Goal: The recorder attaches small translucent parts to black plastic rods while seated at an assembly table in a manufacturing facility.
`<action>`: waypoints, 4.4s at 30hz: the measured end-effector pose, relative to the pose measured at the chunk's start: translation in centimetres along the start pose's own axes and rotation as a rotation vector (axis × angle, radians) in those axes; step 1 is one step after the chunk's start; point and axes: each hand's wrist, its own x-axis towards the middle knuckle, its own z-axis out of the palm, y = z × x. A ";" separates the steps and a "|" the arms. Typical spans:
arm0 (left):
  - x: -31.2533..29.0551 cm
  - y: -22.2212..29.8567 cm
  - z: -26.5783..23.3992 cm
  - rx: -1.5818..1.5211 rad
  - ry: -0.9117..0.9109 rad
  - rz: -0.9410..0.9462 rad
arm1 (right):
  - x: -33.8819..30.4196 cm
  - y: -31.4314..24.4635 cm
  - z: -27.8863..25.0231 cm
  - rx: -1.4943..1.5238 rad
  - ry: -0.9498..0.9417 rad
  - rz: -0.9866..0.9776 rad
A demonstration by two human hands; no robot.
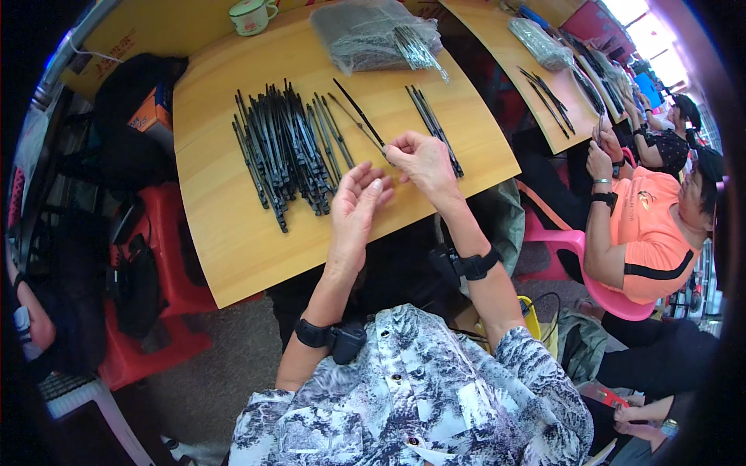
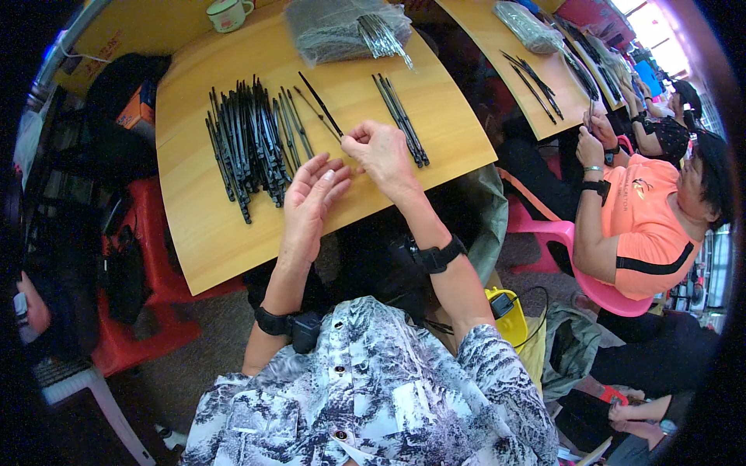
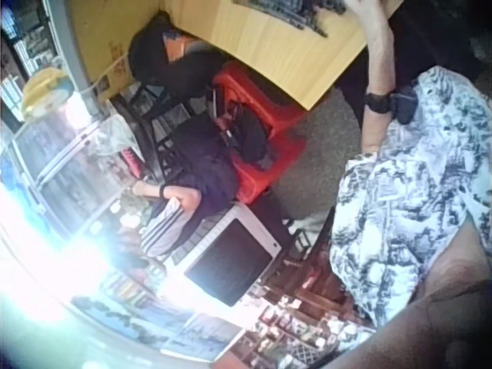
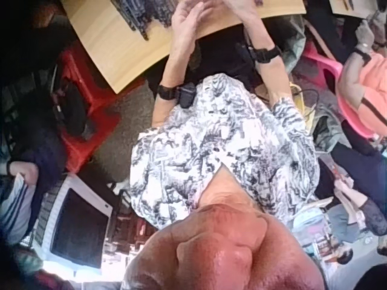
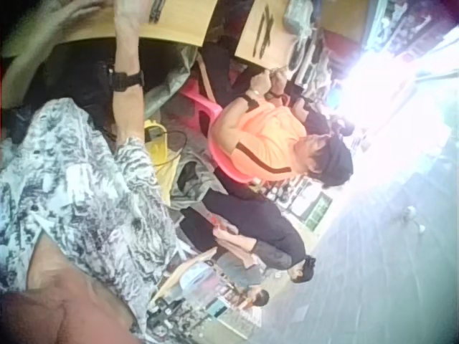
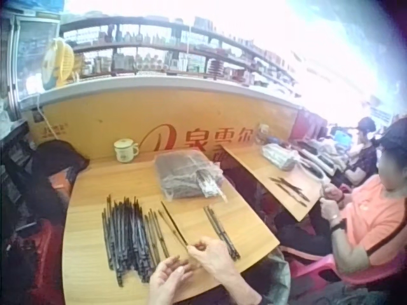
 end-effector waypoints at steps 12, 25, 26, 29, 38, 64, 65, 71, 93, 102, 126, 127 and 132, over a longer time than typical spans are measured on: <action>1.7 -0.9 3.0 -0.285 -0.144 -0.034 | -3.8 0.2 -4.0 0.492 -0.058 0.129; 3.1 -1.8 3.0 -0.210 -0.159 -0.129 | -1.9 0.7 -6.9 0.439 -0.255 0.213; 3.1 -1.9 2.9 -0.248 -0.174 -0.136 | -1.0 0.5 -7.6 0.280 -0.159 0.207; 2.8 -2.1 2.3 -0.229 -0.218 -0.180 | 3.2 0.6 -9.1 0.176 -0.023 0.089; 1.8 -2.6 2.4 -0.174 -0.271 -0.180 | 15.1 4.8 -8.1 -0.013 0.265 -0.056; 2.2 -1.8 3.2 -0.070 -0.095 -0.161 | 25.9 5.2 -3.0 -0.478 0.561 0.212; 2.3 -1.7 3.1 -0.102 -0.143 -0.179 | 25.3 4.8 -2.8 -0.547 0.472 0.216; 2.7 -1.8 2.6 -0.154 -0.238 -0.191 | 23.6 3.4 -4.1 -0.463 0.437 0.279; 2.6 -2.0 1.5 -0.098 -0.134 -0.192 | 22.5 4.4 -2.7 -0.701 0.448 0.006; 1.9 -1.5 2.1 -0.125 -0.076 -0.184 | 20.7 2.8 -2.6 -0.960 0.379 -0.020; 2.7 -2.5 0.1 -0.065 -0.120 -0.142 | 17.4 2.7 -4.6 -1.046 0.365 -0.251; 2.6 -2.3 0.3 -0.075 -0.123 -0.170 | 17.7 3.2 -4.3 -1.005 0.337 -0.249; 2.4 -2.1 0.9 -0.016 -0.145 -0.149 | 20.6 4.3 -4.3 -0.855 0.420 -0.193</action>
